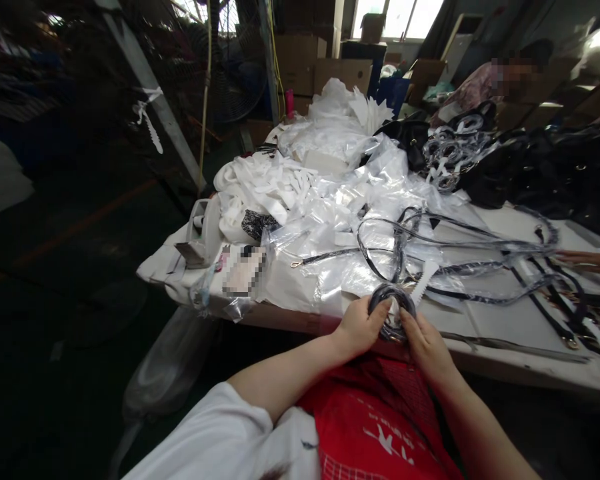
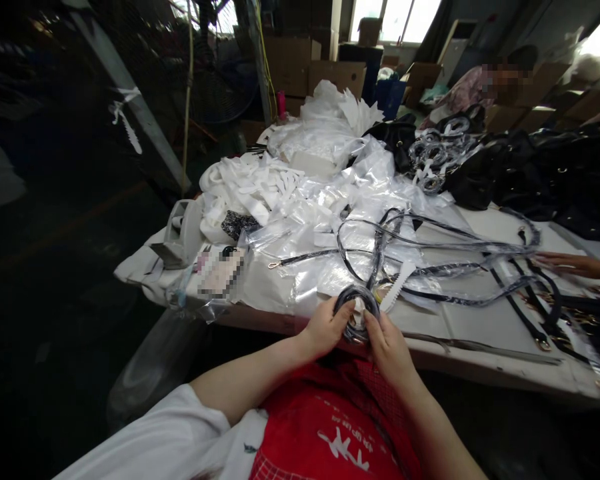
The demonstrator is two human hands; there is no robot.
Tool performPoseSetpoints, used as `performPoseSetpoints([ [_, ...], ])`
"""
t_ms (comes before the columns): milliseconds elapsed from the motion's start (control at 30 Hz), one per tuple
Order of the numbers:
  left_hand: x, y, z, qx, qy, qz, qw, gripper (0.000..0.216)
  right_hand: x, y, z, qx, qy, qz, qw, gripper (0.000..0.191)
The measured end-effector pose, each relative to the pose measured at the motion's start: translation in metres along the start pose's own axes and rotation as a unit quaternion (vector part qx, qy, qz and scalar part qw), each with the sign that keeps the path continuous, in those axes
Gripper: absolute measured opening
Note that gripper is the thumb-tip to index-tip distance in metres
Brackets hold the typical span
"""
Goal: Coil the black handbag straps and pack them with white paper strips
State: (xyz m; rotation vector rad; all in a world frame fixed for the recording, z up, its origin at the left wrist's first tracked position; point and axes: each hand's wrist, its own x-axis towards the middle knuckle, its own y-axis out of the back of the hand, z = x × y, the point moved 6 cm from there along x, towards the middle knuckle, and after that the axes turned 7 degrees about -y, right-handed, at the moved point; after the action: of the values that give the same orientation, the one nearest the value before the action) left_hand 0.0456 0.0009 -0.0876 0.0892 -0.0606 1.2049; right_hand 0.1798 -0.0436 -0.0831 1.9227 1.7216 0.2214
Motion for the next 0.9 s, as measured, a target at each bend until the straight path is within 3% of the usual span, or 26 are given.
performPoseSetpoints([
  [100, -0.003, 0.003, 0.0, -0.04, 0.005, 0.075, 0.996, 0.055, -0.005, -0.011, -0.011, 0.062, 0.042, 0.02, 0.997, 0.058],
  [200, -0.005, 0.005, 0.004, -0.044, -0.012, 0.066, 0.997, 0.055, -0.006, -0.007, -0.017, 0.063, 0.056, 0.026, 0.996, 0.054],
  [267, -0.005, 0.012, 0.009, -0.011, -0.037, 0.045, 0.998, 0.056, -0.003, -0.003, -0.02, 0.012, 0.058, -0.049, 0.997, 0.05],
  [333, -0.004, 0.022, 0.018, 0.056, -0.079, 0.024, 0.995, 0.058, -0.004, -0.005, -0.022, -0.07, 0.052, -0.188, 0.978, 0.045],
  [400, -0.003, 0.023, 0.025, 0.148, -0.11, -0.052, 0.981, 0.062, -0.008, -0.005, -0.022, -0.143, 0.043, -0.292, 0.945, 0.038],
  [433, -0.004, 0.019, 0.025, 0.184, -0.111, -0.112, 0.97, 0.061, -0.009, -0.004, -0.023, -0.163, 0.042, -0.311, 0.936, 0.033],
  [500, -0.007, 0.01, 0.021, 0.204, -0.093, -0.202, 0.954, 0.051, -0.006, -0.002, -0.028, -0.174, 0.046, -0.287, 0.941, 0.03],
  [533, -0.007, 0.01, 0.02, 0.182, -0.081, -0.201, 0.959, 0.046, -0.003, -0.002, -0.029, -0.169, 0.047, -0.26, 0.949, 0.031],
  [633, -0.005, 0.016, 0.017, 0.071, -0.062, -0.094, 0.991, 0.042, 0.002, -0.004, -0.034, -0.15, 0.058, -0.192, 0.968, 0.041],
  [733, -0.004, 0.024, 0.009, -0.001, -0.034, -0.012, 0.999, 0.044, 0.003, -0.009, -0.036, -0.134, 0.067, -0.173, 0.973, 0.042],
  [800, -0.003, 0.027, 0.007, -0.013, -0.02, -0.012, 1.0, 0.045, 0.003, -0.012, -0.037, -0.117, 0.06, -0.185, 0.974, 0.04],
  [900, -0.006, 0.028, 0.018, 0.076, -0.055, -0.08, 0.992, 0.04, 0.001, -0.019, -0.04, -0.089, 0.059, -0.233, 0.967, 0.038],
])
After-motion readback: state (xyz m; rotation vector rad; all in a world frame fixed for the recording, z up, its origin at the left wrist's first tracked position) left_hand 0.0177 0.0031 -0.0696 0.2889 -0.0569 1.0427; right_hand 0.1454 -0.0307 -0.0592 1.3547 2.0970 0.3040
